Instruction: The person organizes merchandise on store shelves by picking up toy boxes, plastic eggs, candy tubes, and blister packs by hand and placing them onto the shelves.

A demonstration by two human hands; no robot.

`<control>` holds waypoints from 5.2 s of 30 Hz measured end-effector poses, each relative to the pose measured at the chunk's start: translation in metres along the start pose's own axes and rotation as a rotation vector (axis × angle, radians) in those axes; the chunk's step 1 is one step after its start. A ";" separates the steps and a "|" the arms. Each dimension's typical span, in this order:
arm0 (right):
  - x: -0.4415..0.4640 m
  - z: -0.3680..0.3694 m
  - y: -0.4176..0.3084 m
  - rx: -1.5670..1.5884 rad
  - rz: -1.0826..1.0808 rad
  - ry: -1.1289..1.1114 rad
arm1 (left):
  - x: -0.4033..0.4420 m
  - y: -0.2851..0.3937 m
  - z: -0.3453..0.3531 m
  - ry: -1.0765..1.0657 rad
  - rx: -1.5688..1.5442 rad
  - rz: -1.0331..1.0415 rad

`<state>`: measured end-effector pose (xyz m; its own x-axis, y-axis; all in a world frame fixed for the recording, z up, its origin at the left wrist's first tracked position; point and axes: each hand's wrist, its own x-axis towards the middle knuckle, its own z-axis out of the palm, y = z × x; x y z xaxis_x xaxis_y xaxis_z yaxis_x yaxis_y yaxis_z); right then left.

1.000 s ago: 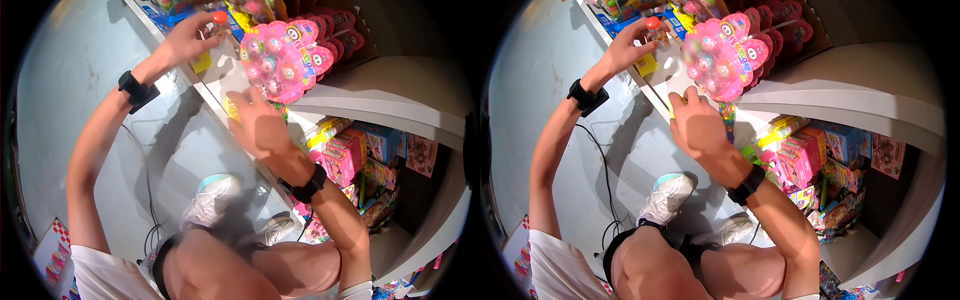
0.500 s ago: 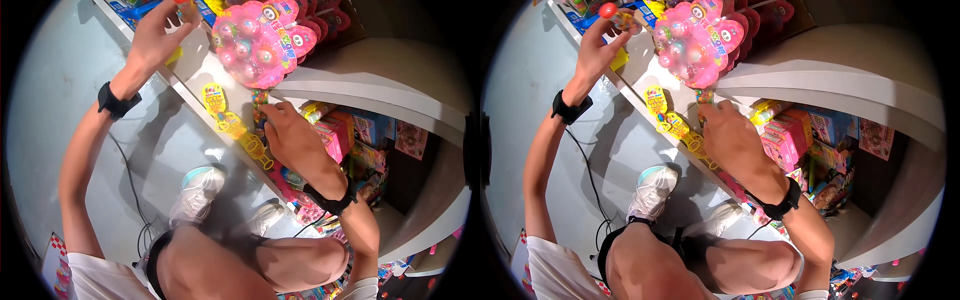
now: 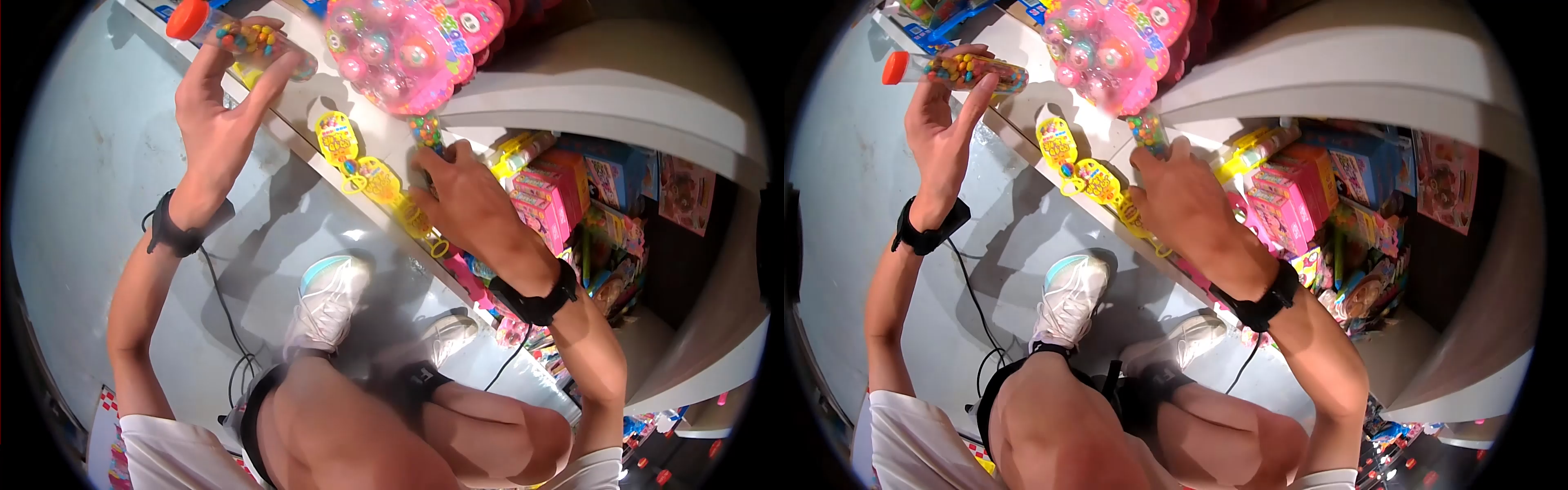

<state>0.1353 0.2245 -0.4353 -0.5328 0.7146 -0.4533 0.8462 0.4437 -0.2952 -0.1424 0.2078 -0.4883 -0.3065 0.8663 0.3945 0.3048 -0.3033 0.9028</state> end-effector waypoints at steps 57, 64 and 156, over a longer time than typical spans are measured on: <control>-0.079 -0.088 0.011 0.701 -0.024 0.496 | -0.081 0.107 0.087 -0.208 -0.894 -1.098; -0.046 -0.064 0.021 0.257 -0.133 0.400 | -0.087 0.096 0.086 -0.197 -0.851 -1.099; -0.033 -0.063 -0.008 0.042 -0.092 0.498 | -0.055 0.074 0.076 -0.565 0.310 -0.141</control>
<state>0.1464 0.2313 -0.3644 -0.5274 0.8491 0.0291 0.7892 0.5023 -0.3532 -0.0344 0.1675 -0.4567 0.1320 0.9900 0.0491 0.5678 -0.1161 0.8149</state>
